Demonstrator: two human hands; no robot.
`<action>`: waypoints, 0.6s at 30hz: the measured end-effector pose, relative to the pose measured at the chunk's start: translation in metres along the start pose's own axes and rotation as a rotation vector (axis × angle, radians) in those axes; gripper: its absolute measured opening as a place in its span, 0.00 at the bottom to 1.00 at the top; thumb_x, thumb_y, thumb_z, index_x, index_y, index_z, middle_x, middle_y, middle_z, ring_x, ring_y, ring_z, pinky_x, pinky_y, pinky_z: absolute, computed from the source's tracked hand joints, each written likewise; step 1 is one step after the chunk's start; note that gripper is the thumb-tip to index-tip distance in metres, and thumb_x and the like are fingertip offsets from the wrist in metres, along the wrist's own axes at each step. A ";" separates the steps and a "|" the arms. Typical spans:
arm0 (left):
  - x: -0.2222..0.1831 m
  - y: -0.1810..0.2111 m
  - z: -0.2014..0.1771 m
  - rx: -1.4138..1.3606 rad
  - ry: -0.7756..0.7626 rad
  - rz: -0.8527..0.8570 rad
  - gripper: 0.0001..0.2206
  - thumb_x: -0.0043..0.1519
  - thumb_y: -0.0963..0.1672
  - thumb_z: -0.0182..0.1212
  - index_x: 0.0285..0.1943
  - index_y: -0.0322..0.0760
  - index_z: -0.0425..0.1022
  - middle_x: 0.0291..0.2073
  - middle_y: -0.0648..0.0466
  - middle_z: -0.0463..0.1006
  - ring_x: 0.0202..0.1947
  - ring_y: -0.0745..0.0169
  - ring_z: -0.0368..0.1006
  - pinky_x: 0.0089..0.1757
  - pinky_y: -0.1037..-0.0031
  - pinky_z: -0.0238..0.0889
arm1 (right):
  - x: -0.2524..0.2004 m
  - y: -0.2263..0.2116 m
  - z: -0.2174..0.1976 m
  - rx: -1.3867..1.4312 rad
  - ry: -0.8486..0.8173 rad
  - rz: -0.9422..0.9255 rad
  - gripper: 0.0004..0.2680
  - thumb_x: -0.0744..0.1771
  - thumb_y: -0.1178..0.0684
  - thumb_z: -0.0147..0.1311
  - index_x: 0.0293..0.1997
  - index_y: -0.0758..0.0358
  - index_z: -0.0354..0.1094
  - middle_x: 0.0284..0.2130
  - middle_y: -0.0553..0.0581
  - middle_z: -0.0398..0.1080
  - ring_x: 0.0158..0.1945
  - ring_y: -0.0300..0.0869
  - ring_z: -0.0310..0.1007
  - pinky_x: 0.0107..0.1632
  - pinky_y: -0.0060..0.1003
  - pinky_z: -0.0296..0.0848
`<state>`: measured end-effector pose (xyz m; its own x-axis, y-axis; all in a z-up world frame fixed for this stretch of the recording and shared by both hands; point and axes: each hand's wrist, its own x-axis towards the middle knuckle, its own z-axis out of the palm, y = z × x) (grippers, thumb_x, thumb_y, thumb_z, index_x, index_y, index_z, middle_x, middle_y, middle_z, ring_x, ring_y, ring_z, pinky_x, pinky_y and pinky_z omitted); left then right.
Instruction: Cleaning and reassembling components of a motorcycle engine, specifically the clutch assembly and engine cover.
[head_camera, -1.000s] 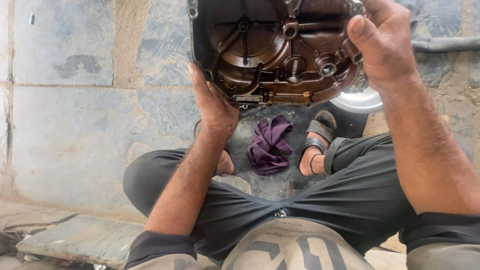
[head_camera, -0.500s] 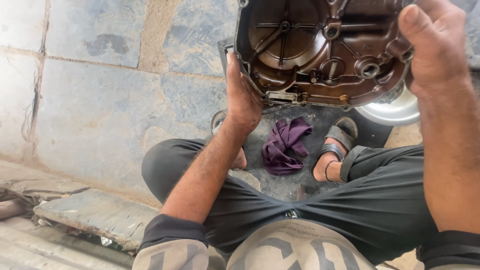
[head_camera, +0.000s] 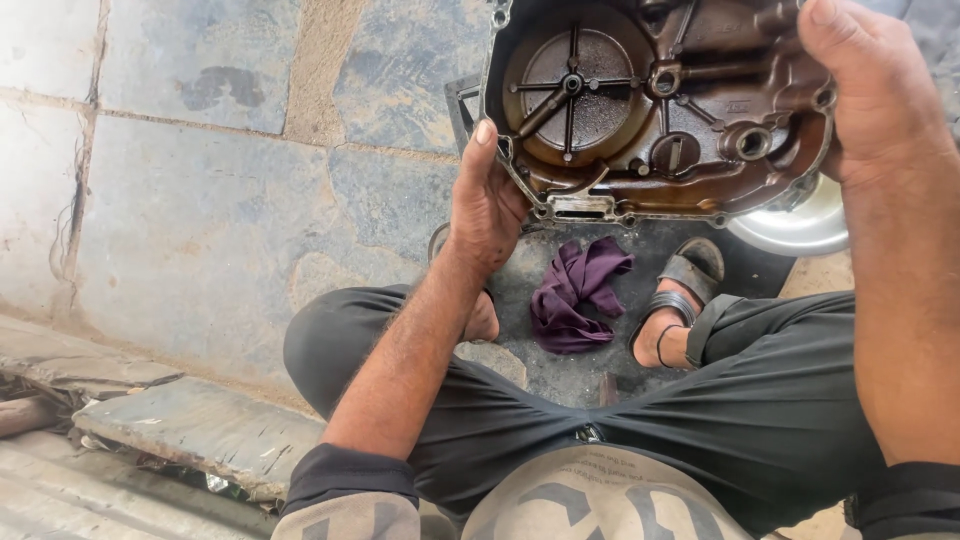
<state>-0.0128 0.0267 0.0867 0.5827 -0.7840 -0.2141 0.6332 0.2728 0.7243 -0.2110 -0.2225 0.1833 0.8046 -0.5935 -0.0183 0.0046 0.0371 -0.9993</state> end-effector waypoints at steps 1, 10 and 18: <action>-0.001 0.000 0.001 0.008 -0.001 -0.024 0.45 0.59 0.62 0.58 0.75 0.28 0.53 0.63 0.34 0.68 0.63 0.46 0.70 0.63 0.55 0.66 | 0.000 0.002 -0.002 0.001 -0.019 -0.024 0.21 0.72 0.38 0.58 0.61 0.68 0.67 0.51 0.59 0.74 0.51 0.44 0.77 0.51 0.42 0.79; -0.004 0.003 0.004 0.028 0.051 -0.026 0.45 0.58 0.63 0.55 0.74 0.28 0.54 0.60 0.35 0.69 0.63 0.47 0.69 0.63 0.54 0.64 | 0.009 0.024 -0.025 0.077 -0.098 -0.091 0.26 0.72 0.33 0.49 0.66 0.73 0.63 0.60 0.66 0.70 0.64 0.50 0.75 0.68 0.51 0.77; -0.014 0.003 0.024 0.028 0.091 -0.014 0.37 0.57 0.56 0.63 0.69 0.27 0.62 0.55 0.39 0.75 0.60 0.47 0.72 0.60 0.56 0.65 | -0.005 0.006 -0.067 -0.201 -0.171 -0.278 0.29 0.71 0.32 0.39 0.65 0.76 0.63 0.56 0.71 0.69 0.60 0.55 0.70 0.66 0.52 0.72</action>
<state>-0.0312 0.0257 0.1074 0.6184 -0.7334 -0.2824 0.6282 0.2453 0.7384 -0.2550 -0.2735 0.1753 0.8766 -0.4152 0.2432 0.1337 -0.2753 -0.9520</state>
